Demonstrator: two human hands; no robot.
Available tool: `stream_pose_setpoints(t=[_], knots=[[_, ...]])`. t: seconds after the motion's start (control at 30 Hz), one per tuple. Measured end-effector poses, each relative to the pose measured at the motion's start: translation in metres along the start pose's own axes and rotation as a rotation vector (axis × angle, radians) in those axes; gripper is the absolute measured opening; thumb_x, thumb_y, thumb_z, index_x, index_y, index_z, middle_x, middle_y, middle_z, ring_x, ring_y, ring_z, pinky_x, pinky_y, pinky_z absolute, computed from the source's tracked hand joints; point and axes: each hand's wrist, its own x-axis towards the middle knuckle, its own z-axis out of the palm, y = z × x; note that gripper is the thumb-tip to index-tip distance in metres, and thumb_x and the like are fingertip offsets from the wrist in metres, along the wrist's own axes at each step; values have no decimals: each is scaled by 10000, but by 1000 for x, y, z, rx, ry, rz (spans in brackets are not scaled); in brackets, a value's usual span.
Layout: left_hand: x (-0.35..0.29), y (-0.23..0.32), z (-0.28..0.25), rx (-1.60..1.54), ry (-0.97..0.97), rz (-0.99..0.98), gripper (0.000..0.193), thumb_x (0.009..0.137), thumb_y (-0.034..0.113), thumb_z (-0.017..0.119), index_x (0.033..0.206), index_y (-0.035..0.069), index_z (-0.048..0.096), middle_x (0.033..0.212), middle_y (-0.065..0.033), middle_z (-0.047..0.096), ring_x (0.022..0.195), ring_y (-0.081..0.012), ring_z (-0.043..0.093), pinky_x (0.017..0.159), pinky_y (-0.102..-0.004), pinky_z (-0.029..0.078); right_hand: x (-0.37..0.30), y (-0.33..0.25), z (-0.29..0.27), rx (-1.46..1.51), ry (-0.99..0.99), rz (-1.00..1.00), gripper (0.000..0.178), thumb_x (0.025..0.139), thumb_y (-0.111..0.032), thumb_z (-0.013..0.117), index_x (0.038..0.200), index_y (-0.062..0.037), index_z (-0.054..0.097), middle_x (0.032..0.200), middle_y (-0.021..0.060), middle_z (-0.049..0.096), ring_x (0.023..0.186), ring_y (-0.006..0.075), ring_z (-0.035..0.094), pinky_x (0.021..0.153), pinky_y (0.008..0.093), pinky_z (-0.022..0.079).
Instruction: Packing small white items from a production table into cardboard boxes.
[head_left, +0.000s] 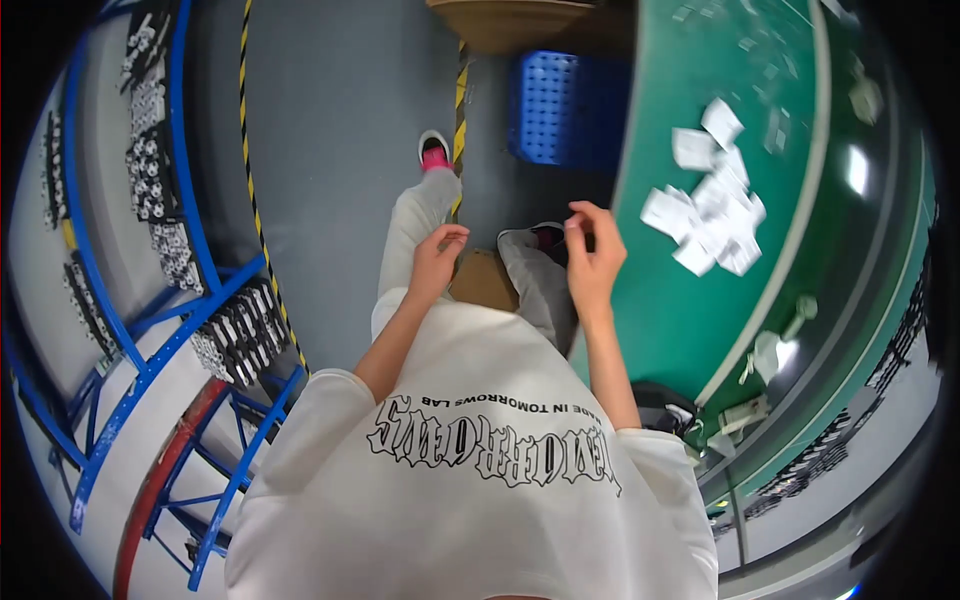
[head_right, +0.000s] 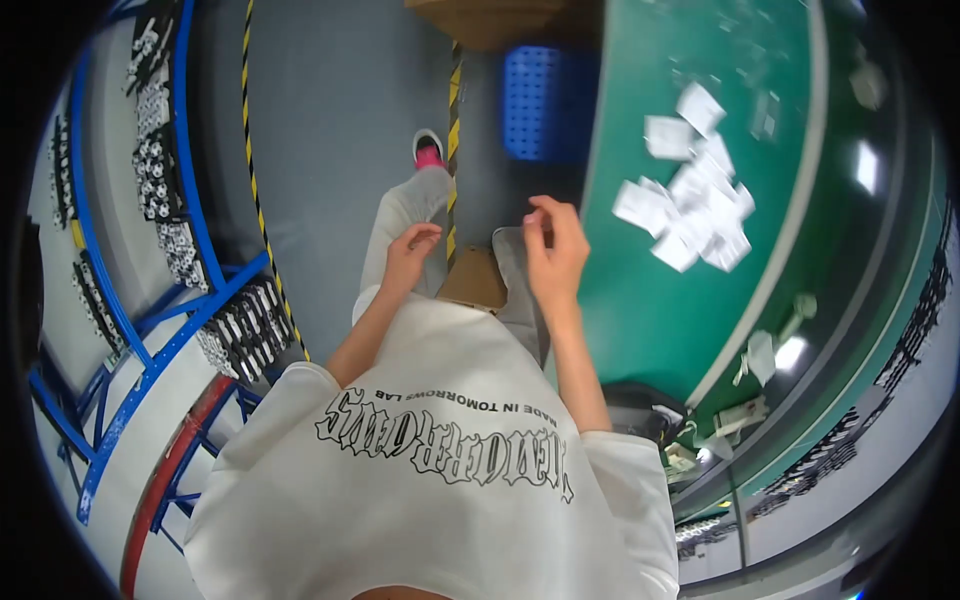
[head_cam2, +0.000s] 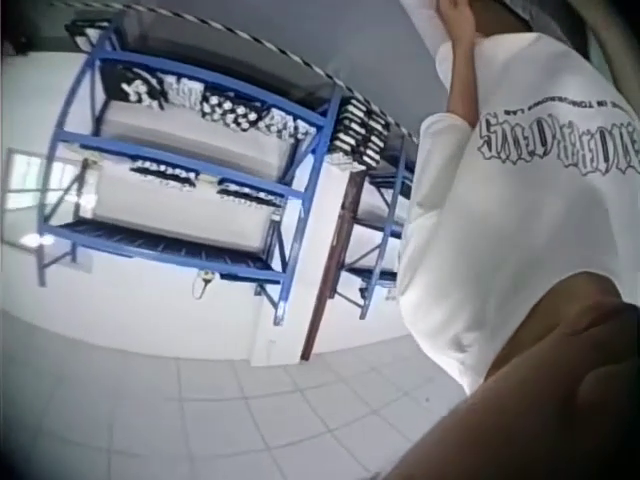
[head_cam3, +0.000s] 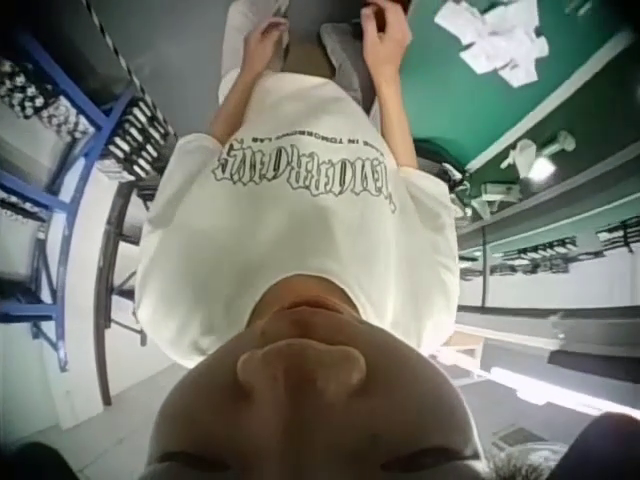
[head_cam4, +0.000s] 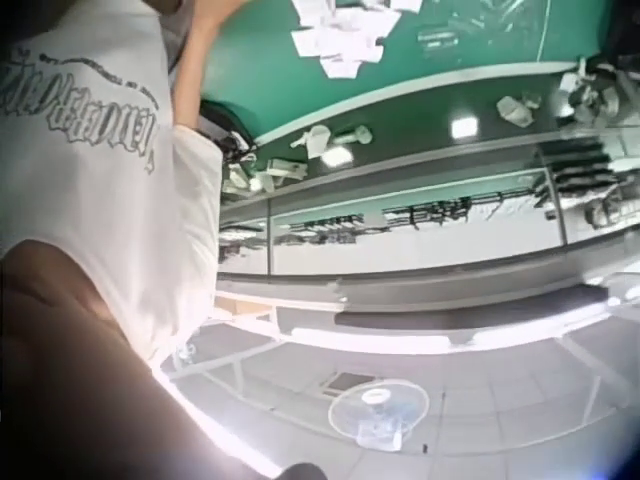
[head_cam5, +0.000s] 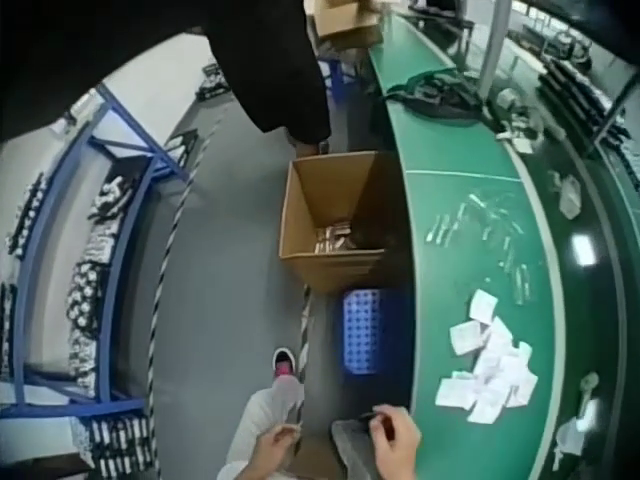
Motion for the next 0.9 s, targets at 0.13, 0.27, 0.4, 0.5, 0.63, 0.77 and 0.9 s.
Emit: stream_pose_setpoints(t=[0.13, 0.27, 0.4, 0.5, 0.63, 0.77, 0.9], knots=[[126, -66, -25, 209, -16, -7, 221, 826, 99, 653, 1046, 70, 656, 1001, -105, 660, 975, -252, 645, 859, -354, 501, 34, 83, 126, 167, -180, 360, 263, 854, -25, 619, 1117, -32, 621, 888, 51, 637, 809, 126, 605, 728, 260, 483], [308, -145, -38, 639, -43, 145, 265, 790, 85, 644, 1055, 85, 651, 1052, -130, 627, 1007, -322, 628, 875, -423, 507, 90, 196, 268, 155, -196, 549, 346, 828, -56, 654, 1169, -67, 599, 911, 62, 652, 829, 159, 625, 738, 287, 499], [516, -180, -73, 1293, -330, 229, 364, 793, 78, 593, 1149, 139, 640, 1119, -171, 603, 1054, -361, 607, 861, -461, 527, 177, 357, 433, -340, -79, 413, 555, 777, -160, 720, 1288, -154, 502, 1164, 160, 592, 948, 332, 649, 784, 412, 532], [598, -143, -63, 1369, -346, 358, 366, 824, 132, 559, 1185, 148, 624, 1164, -187, 589, 1079, -372, 601, 880, -478, 529, 241, 415, 487, -550, -116, 469, 650, 769, -218, 732, 1344, -199, 431, 1336, 189, 448, 1009, 401, 631, 791, 460, 551], [647, -188, -38, 1692, -512, 603, 420, 832, 161, 580, 1251, 184, 574, 1222, -185, 549, 1079, -402, 594, 888, -498, 530, 260, 472, 529, -691, -236, 246, 611, 774, -218, 724, 1321, -199, 451, 1305, 180, 454, 986, 408, 631, 777, 464, 566], [655, -248, 36, 1391, -395, 619, 483, 831, 176, 599, 1305, 212, 515, 1279, -177, 505, 1085, -427, 586, 890, -515, 534, 238, 539, 539, -757, -207, 215, 594, 769, -204, 727, 1302, -198, 464, 1299, 177, 450, 984, 407, 630, 766, 464, 577], [696, -277, 31, 1468, -92, 772, 483, 843, 203, 600, 1302, 207, 448, 1269, -283, 506, 964, -463, 625, 787, -512, 536, 172, 502, 547, -416, -58, 480, 508, 755, -163, 721, 1215, -151, 506, 1278, 153, 473, 938, 400, 631, 782, 469, 551]])
